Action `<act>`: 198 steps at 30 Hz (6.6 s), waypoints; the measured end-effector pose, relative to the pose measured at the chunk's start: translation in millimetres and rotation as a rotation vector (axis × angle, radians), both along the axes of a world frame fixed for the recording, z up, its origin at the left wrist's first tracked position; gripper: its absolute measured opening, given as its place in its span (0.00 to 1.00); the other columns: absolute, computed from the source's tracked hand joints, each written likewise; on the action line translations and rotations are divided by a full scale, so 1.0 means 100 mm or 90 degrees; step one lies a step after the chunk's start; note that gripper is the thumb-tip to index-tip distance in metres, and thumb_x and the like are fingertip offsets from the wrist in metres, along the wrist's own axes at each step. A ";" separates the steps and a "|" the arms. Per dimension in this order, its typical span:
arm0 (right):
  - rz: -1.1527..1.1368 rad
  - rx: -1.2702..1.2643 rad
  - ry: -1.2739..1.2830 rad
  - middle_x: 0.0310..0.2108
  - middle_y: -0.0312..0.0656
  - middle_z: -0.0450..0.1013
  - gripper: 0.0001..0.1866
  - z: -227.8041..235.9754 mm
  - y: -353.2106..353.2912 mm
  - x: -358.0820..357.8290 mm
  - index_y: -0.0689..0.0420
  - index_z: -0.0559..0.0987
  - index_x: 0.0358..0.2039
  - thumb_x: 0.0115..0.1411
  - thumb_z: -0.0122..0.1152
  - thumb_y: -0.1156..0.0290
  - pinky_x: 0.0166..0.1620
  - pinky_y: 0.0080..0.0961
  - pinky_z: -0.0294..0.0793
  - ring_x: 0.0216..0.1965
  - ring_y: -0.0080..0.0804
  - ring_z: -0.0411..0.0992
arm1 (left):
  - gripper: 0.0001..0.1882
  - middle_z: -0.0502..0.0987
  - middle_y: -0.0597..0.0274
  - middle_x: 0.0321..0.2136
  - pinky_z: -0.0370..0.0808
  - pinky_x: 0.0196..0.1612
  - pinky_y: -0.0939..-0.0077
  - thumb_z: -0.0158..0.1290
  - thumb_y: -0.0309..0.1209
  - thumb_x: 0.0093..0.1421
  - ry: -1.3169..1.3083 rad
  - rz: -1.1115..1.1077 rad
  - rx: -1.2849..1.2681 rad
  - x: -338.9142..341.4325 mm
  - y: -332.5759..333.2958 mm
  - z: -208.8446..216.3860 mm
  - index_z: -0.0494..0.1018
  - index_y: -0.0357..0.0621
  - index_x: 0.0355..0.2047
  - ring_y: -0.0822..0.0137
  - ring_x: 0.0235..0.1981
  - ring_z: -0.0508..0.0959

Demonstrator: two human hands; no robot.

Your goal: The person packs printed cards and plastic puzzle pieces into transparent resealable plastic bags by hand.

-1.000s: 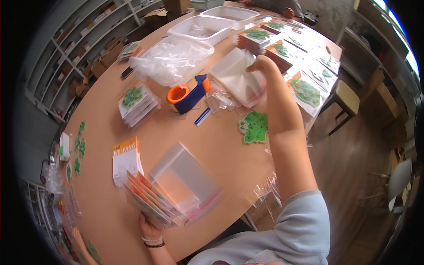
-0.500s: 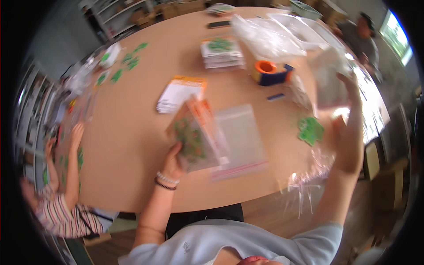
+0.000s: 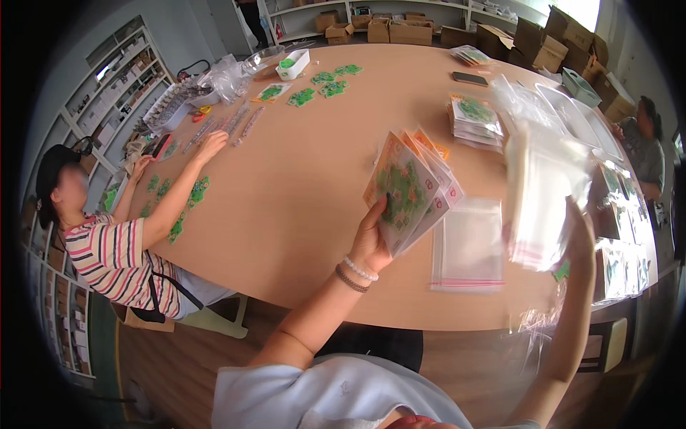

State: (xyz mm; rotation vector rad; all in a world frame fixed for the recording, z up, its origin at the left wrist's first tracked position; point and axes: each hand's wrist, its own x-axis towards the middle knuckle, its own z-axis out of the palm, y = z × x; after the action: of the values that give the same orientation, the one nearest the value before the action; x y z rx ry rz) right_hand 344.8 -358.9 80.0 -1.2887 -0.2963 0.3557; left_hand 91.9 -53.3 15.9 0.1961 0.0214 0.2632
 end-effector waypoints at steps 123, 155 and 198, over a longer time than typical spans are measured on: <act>-0.463 0.032 0.197 0.62 0.48 0.59 0.35 -1.02 -2.46 0.69 0.59 0.64 0.59 0.57 0.59 0.51 0.60 0.56 0.47 0.60 0.43 0.57 | 0.25 0.73 0.53 0.47 0.76 0.50 0.56 0.59 0.32 0.55 0.043 -0.603 0.226 3.35 -3.07 -0.08 0.65 0.42 0.51 0.55 0.48 0.75; -0.567 0.030 0.241 0.58 0.54 0.57 0.37 -0.60 -0.90 3.03 0.68 0.54 0.60 0.60 0.51 0.53 0.53 0.43 0.68 0.56 0.50 0.62 | 0.27 0.73 0.59 0.49 0.71 0.55 0.58 0.57 0.30 0.56 0.132 -0.402 0.343 1.92 -1.08 0.71 0.63 0.45 0.56 0.59 0.50 0.73; 0.095 -0.501 -0.314 0.58 0.54 0.62 0.29 -0.89 -1.19 0.65 0.61 0.62 0.59 0.65 0.39 0.52 0.63 0.37 0.54 0.61 0.47 0.59 | 0.15 0.78 0.56 0.36 0.79 0.34 0.64 0.61 0.26 0.53 0.213 -0.275 0.412 4.41 -3.39 -0.31 0.74 0.33 0.40 0.62 0.34 0.79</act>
State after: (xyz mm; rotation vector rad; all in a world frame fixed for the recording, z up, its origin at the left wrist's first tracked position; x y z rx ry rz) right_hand 409.8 -477.9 -8.5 -2.1379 -0.7173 0.2824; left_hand 533.1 -392.4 -14.6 0.8747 0.2239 -0.2065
